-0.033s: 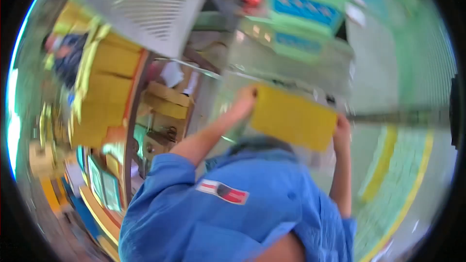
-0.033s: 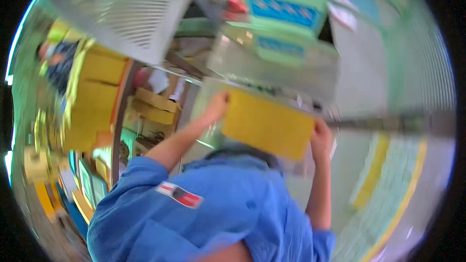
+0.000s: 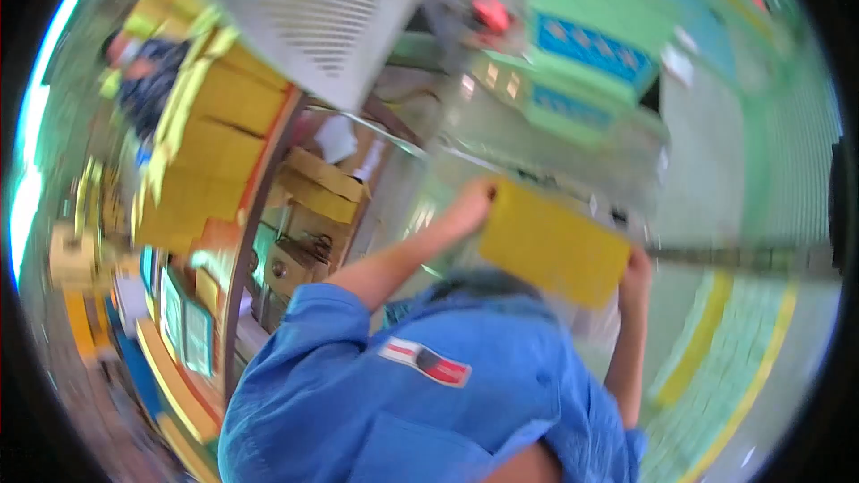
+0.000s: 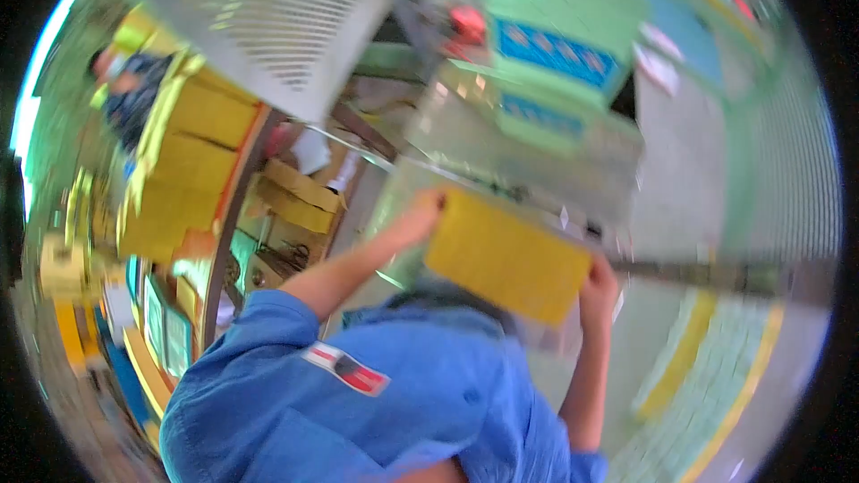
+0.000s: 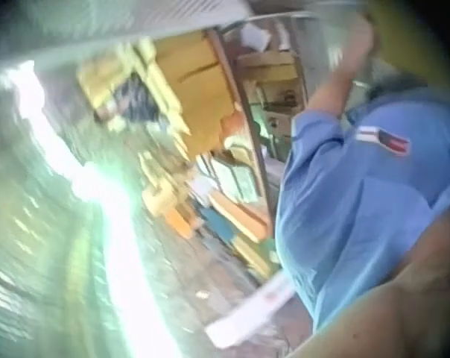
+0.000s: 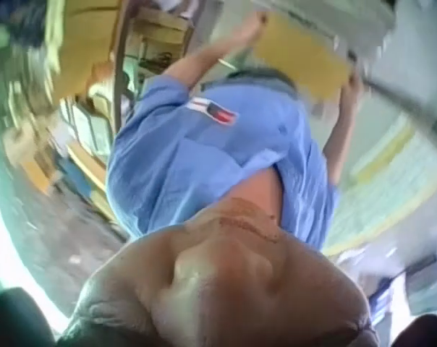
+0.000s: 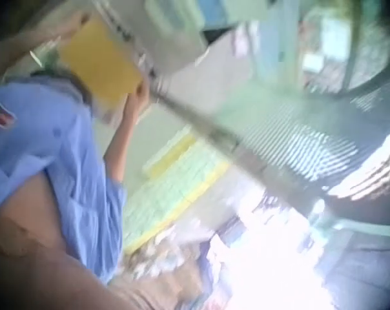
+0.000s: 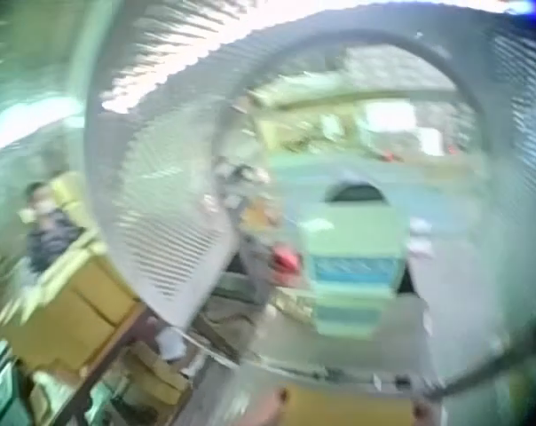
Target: Weighing stacks of yellow paper on a scale and then using an industrial strapping machine to secure the stacks.
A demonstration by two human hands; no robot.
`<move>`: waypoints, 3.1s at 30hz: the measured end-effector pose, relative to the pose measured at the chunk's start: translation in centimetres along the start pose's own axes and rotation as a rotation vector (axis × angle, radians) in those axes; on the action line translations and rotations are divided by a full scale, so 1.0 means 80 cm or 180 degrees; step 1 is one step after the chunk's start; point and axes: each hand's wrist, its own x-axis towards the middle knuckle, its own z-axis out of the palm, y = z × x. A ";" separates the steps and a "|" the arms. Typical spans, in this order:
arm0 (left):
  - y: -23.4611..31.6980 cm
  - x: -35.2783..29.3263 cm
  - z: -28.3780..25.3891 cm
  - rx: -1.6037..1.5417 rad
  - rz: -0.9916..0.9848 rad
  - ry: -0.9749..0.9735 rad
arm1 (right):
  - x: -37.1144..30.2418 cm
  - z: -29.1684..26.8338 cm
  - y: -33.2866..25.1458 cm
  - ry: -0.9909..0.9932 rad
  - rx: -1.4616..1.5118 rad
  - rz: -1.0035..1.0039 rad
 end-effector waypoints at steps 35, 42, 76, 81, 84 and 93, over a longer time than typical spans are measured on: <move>-0.069 -0.064 0.034 -0.3271 -0.0792 0.0104 | -0.058 0.005 0.056 0.0859 0.1035 0.0174; -0.031 -0.069 0.127 -0.2436 -0.1183 -0.1061 | -0.068 0.074 0.086 0.0599 0.1562 -0.0197; 0.241 -0.437 1.036 -0.0708 -0.2473 -0.4118 | -0.792 -0.623 0.361 0.3351 0.2951 0.1491; 0.278 -0.454 1.107 -0.0464 -0.2944 -0.3852 | -0.811 -0.716 0.363 0.3101 0.3203 0.1557; 0.296 -0.471 1.140 -0.0454 -0.3113 -0.3753 | -0.829 -0.756 0.394 0.2865 0.3511 0.1696; 0.194 -0.552 1.252 -0.0316 -0.3168 -0.3253 | -0.848 -0.926 0.543 0.1791 0.3038 0.1840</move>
